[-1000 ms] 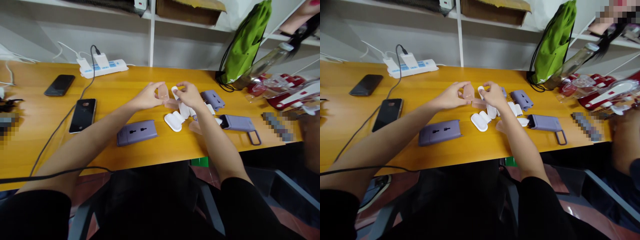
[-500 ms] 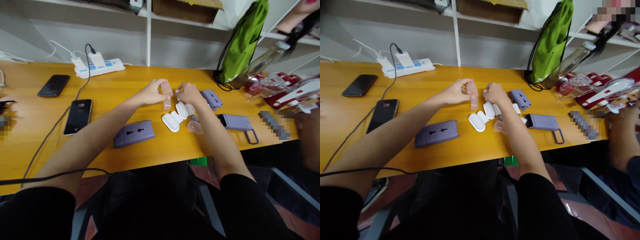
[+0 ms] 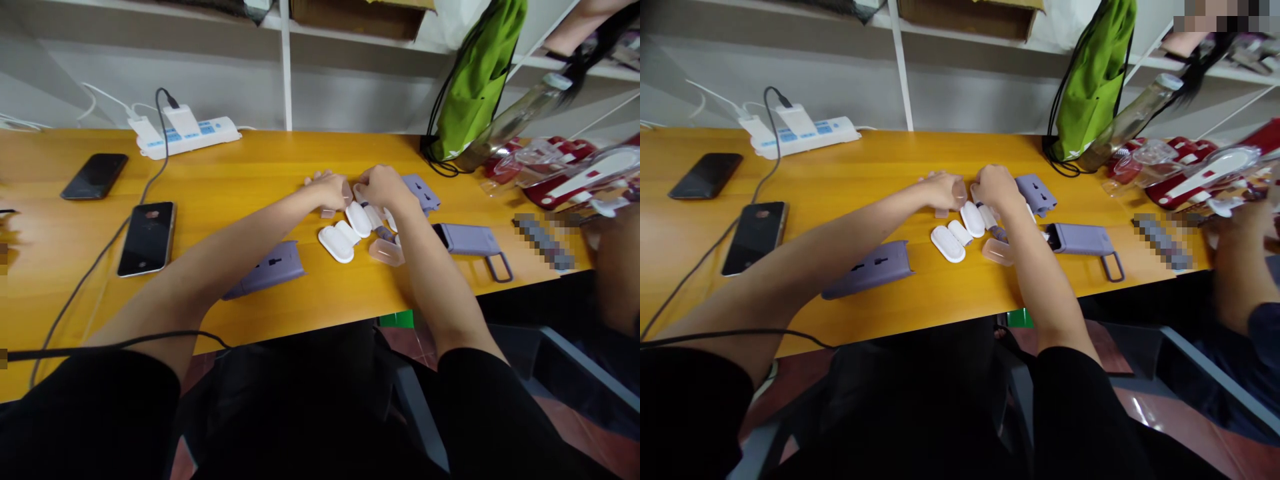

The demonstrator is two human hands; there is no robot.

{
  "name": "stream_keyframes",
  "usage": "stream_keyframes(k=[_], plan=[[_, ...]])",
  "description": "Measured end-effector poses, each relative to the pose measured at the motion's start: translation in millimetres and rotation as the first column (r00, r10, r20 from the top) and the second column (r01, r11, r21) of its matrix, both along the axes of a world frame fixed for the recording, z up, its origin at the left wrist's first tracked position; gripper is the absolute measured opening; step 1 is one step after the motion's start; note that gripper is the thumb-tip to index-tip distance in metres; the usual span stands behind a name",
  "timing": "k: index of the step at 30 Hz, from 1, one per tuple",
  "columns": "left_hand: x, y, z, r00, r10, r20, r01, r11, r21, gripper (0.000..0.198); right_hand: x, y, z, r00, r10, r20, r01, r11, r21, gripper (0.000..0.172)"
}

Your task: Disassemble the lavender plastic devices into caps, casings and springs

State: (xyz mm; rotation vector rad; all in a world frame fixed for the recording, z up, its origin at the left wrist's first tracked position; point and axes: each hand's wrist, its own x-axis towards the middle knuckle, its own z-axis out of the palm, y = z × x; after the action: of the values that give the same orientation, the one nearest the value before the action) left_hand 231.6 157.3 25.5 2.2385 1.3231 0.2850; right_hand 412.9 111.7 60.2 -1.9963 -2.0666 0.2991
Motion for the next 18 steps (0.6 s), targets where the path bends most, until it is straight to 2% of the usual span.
stream_keyframes(k=[2, 4, 6, 7, 10, 12, 14, 15, 16, 18], plan=[[-11, 4, 5.6, 0.999, -0.042, 0.018, 0.042, 0.999, -0.014, 0.104, -4, -2, 2.2, 0.995, -0.003, 0.099, 0.002, 1.0, 0.006, 0.019], [-32, 6, 16.3, 0.989, -0.084, 0.126, 0.084, 0.996, 0.007, 0.121, -6, -4, 4.8, 0.99, -0.001, 0.139, 0.001, 1.0, -0.001, 0.023], [-64, -3, 30.5, 0.966, -0.112, 0.233, 0.104, 0.993, 0.05, 0.118, -5, -7, 8.5, 0.993, -0.01, 0.119, 0.008, 1.0, 0.017, 0.026], [-84, -13, 37.6, 0.965, -0.112, 0.239, 0.102, 0.993, 0.051, 0.115, -4, -10, 11.1, 0.995, -0.014, 0.097, 0.009, 0.999, 0.05, 0.029], [-150, -69, 51.8, 0.989, -0.124, 0.075, 0.128, 0.99, -0.056, 0.121, -11, -30, 21.0, 0.998, 0.045, -0.032, -0.038, 0.979, 0.2, 0.038], [-191, -115, 51.4, 0.986, -0.156, -0.061, 0.15, 0.984, -0.099, 0.125, -29, -55, 26.1, 0.97, 0.183, -0.159, -0.141, 0.959, 0.245, 0.037], [-223, -155, 43.8, 0.978, -0.158, -0.138, 0.143, 0.984, -0.107, 0.125, -55, -85, 25.8, 0.889, 0.377, -0.259, -0.319, 0.917, 0.237, 0.039], [-234, -170, 38.3, 0.974, -0.144, -0.173, 0.124, 0.985, -0.119, 0.124, -71, -100, 23.2, 0.831, 0.484, -0.273, -0.443, 0.874, 0.201, 0.046], [-241, -182, 32.5, 0.971, -0.134, -0.197, 0.11, 0.986, -0.125, 0.122, -86, -113, 19.0, 0.774, 0.577, -0.261, -0.563, 0.816, 0.134, 0.062], [-247, -197, 22.1, 0.975, -0.084, -0.206, 0.062, 0.992, -0.11, 0.109, -114, -129, 8.0, 0.708, 0.674, -0.212, -0.688, 0.725, 0.007, 0.09]])
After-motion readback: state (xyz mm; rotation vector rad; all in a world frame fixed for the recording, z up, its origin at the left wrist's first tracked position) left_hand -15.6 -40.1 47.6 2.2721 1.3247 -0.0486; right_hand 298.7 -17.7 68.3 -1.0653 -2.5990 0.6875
